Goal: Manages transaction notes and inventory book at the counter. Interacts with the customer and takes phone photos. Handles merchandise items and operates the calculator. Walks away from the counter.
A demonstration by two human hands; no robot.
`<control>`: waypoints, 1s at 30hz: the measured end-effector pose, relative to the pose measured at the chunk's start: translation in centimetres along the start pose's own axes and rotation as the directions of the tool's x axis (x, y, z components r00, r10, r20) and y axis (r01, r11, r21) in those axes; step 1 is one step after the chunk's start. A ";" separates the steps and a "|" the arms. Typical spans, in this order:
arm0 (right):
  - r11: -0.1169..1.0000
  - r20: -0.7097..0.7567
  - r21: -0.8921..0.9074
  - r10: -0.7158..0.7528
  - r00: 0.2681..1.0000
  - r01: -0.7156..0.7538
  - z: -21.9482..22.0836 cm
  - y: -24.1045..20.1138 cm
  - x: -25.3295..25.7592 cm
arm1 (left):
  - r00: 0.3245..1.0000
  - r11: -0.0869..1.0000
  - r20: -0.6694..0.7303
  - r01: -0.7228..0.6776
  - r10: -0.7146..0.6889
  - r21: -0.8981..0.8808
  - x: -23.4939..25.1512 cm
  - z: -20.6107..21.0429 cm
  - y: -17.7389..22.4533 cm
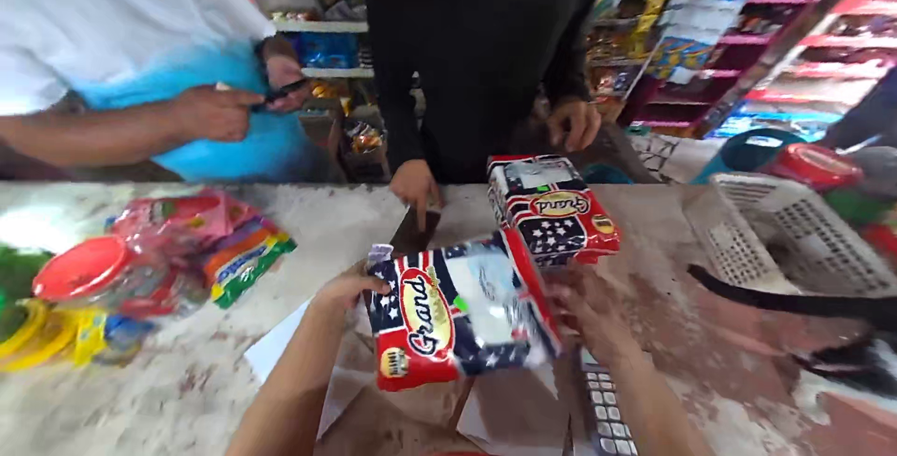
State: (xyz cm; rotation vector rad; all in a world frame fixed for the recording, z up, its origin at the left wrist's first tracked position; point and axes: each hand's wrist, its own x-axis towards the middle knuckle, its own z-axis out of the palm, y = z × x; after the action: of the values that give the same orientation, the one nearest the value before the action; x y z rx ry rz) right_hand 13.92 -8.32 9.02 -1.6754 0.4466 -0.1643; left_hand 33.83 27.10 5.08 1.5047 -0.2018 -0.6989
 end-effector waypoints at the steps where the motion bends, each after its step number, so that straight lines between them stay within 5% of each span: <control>1: 0.995 0.119 -0.062 0.079 0.990 -0.072 0.5 -0.2 -0.4 | 0.998 0.998 0.056 0.017 -0.020 0.057 0.4 -0.5 0.3; 3: 0.965 0.282 -0.245 0.161 0.946 -0.091 2.5 0.7 -1.8 | 0.990 0.987 0.138 0.015 -0.038 0.162 1.4 -0.7 1.0; 5: 0.943 0.288 -0.320 0.194 0.938 -0.097 4.3 2.2 -3.6 | 0.989 0.977 0.146 0.007 -0.039 0.214 2.2 -0.6 0.9; 14: 0.980 0.133 -0.091 0.189 0.973 -0.178 5.8 5.3 -7.5 | 0.976 0.923 0.208 -0.138 0.065 0.360 3.9 -0.1 -0.3; 18: 0.981 0.112 -0.095 0.181 0.977 -0.171 6.1 5.5 -7.7 | 0.980 0.733 0.148 -0.196 0.131 0.651 3.1 -0.6 1.4; 22: 0.975 0.088 -0.118 0.200 0.976 -0.189 6.2 5.6 -8.1 | 0.997 0.536 -0.038 -0.005 0.069 0.844 -1.5 -2.3 3.8; 27: 0.986 0.028 -0.042 0.160 0.987 -0.159 6.9 6.5 -8.6 | 0.968 0.653 -0.091 0.226 -0.234 0.723 -7.2 -2.6 2.3; 30: 0.987 0.099 -0.038 0.157 0.983 -0.154 7.5 6.5 -9.5 | 0.981 0.671 -0.172 0.189 -0.092 0.717 -7.7 -1.7 0.3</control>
State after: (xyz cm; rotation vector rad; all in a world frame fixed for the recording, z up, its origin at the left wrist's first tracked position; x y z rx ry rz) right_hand 6.67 1.57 2.90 -1.6627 0.5027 0.0435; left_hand 28.78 32.64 7.43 2.3620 -0.2967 -0.6769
